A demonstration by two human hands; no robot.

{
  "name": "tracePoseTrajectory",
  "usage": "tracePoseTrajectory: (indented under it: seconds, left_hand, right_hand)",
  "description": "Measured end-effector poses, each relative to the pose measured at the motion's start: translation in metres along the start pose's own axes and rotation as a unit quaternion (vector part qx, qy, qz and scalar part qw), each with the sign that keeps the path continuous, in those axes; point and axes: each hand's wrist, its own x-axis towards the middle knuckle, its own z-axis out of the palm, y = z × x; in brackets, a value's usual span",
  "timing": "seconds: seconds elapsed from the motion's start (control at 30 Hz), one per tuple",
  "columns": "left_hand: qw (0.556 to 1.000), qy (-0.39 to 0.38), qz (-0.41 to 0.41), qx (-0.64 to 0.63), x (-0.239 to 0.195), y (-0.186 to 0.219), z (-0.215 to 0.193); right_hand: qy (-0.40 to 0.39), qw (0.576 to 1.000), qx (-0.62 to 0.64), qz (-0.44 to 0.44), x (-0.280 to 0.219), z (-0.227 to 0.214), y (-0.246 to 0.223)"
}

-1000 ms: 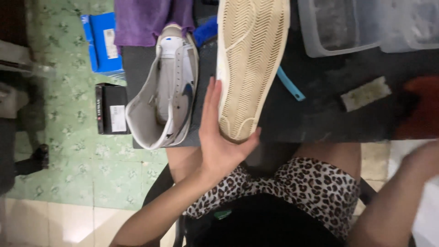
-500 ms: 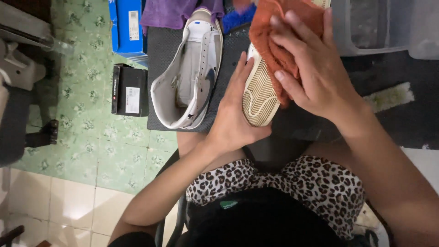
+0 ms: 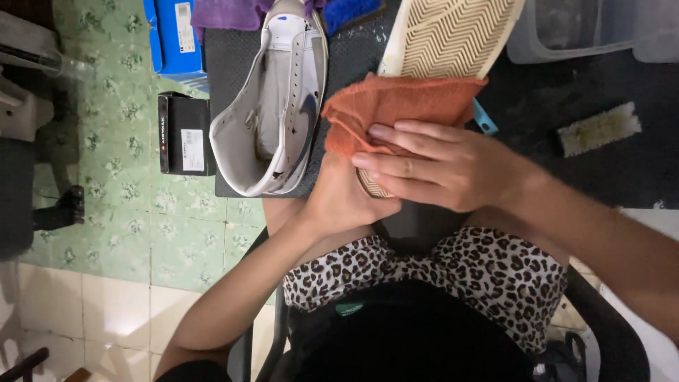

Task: The person cleans the sole of a white high-top sneaker using a small brush and a cloth. They scrub the textured bottom of the shoe, wipe it with a cloth, and repeat the process to remove dirt.

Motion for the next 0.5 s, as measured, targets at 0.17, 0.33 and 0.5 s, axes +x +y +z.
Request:
tracePoseTrajectory:
  seconds: [0.17,0.33,0.5]
  left_hand:
    - [0.997,-0.024,-0.062,-0.043,0.0,-0.004,-0.009]
    - [0.992,-0.037,0.01,-0.118,0.003,-0.005,-0.01]
    - [0.991,-0.05,0.003,-0.127,0.003,0.003,-0.015]
  right_hand:
    - [0.02,0.986,-0.088,-0.141,-0.035,0.002,0.052]
    - [0.035,0.915,0.216,0.34,-0.029,-0.072,0.038]
    - [-0.087,0.818,-0.282,0.493,-0.118,-0.067,-0.008]
